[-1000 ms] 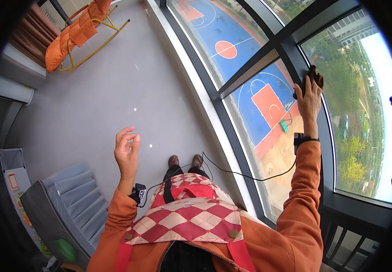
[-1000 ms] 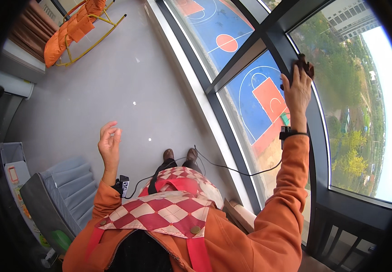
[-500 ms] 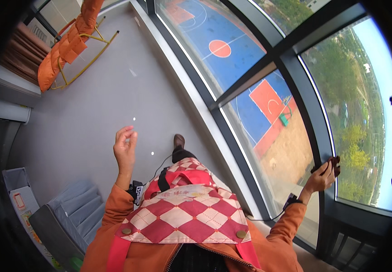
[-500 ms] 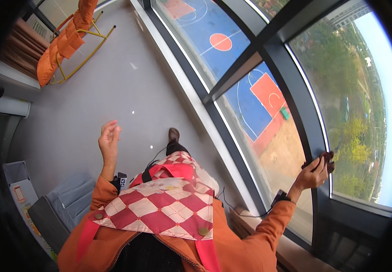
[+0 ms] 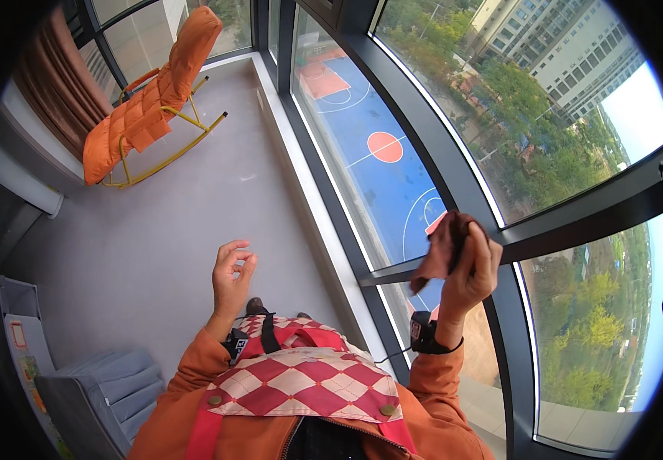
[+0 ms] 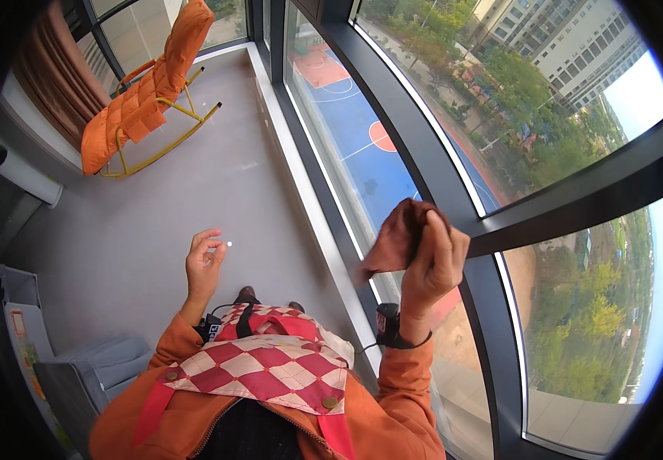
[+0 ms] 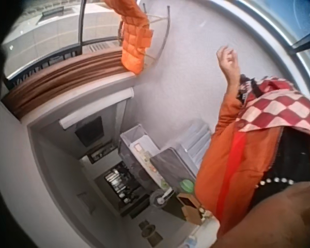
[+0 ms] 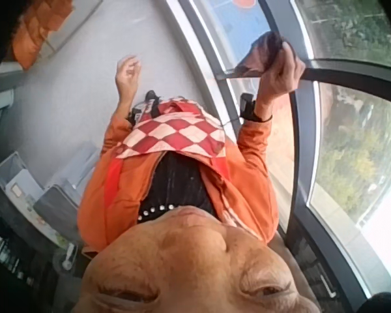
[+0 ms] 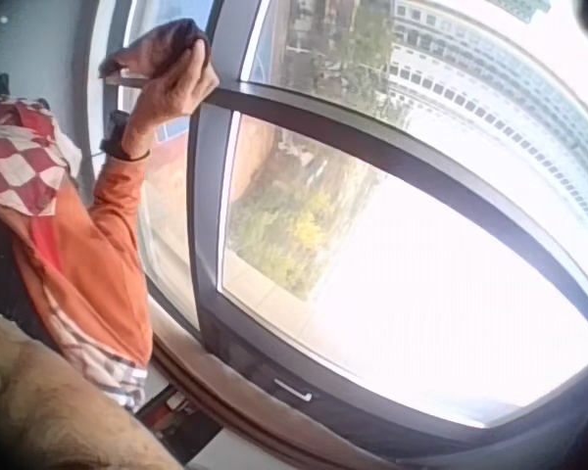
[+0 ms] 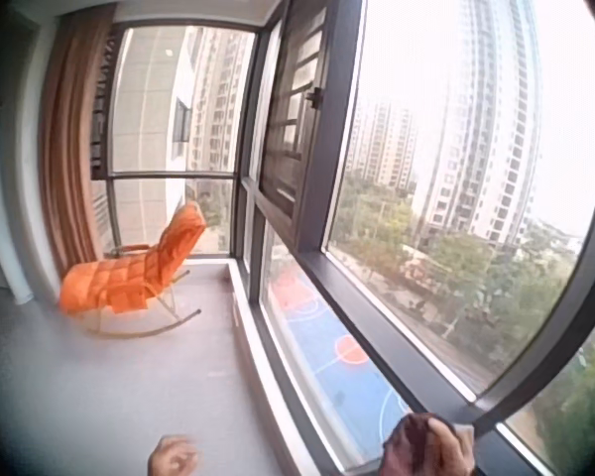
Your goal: The person assembles a small white kitchen appliance by placing its main body on a countertop, plugging in the power cord, and inserting the inner pot. They then wipe the countertop with a cloth, open a window, and rinse the cloth in a green basin at the sink.
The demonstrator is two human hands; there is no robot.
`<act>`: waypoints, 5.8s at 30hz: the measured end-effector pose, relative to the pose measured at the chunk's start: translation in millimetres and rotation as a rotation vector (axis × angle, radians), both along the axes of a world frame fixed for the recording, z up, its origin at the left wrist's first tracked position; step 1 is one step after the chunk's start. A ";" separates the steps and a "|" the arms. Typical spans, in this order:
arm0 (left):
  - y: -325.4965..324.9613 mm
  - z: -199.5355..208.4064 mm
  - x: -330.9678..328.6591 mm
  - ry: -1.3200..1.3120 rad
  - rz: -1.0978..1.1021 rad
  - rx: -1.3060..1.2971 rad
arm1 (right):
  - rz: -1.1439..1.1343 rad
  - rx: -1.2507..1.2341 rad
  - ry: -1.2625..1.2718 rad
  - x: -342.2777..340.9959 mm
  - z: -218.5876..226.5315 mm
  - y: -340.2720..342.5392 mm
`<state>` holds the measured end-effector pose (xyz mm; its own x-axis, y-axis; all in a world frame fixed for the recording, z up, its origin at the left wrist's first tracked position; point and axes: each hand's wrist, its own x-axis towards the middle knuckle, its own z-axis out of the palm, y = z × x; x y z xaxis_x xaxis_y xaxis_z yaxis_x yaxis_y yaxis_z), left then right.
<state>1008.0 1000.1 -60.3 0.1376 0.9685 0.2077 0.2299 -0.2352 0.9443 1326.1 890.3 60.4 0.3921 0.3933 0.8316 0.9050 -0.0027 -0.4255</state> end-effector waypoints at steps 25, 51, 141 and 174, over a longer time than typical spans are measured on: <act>461.7 -44.2 -202.6 -0.078 0.274 -0.170 | -0.588 -0.602 -0.197 62.1 -56.2 602.7; 716.5 -15.7 -145.2 -0.168 0.238 0.015 | -0.517 -0.509 -0.516 26.8 -0.4 797.7; 1298.6 -74.2 -57.8 0.451 0.536 -0.384 | 1.019 -0.155 -0.915 -452.6 -68.6 2106.9; 692.4 -87.2 -193.5 -0.165 1.413 -0.476 | 2.004 -1.286 -0.315 -570.6 -39.6 1373.0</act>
<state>814.4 1692.4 -147.5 -0.9363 0.2590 -0.2373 -0.1149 0.4124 0.9037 755.5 2263.3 20.8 -0.9868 0.1318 -0.0942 0.1518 0.5488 -0.8221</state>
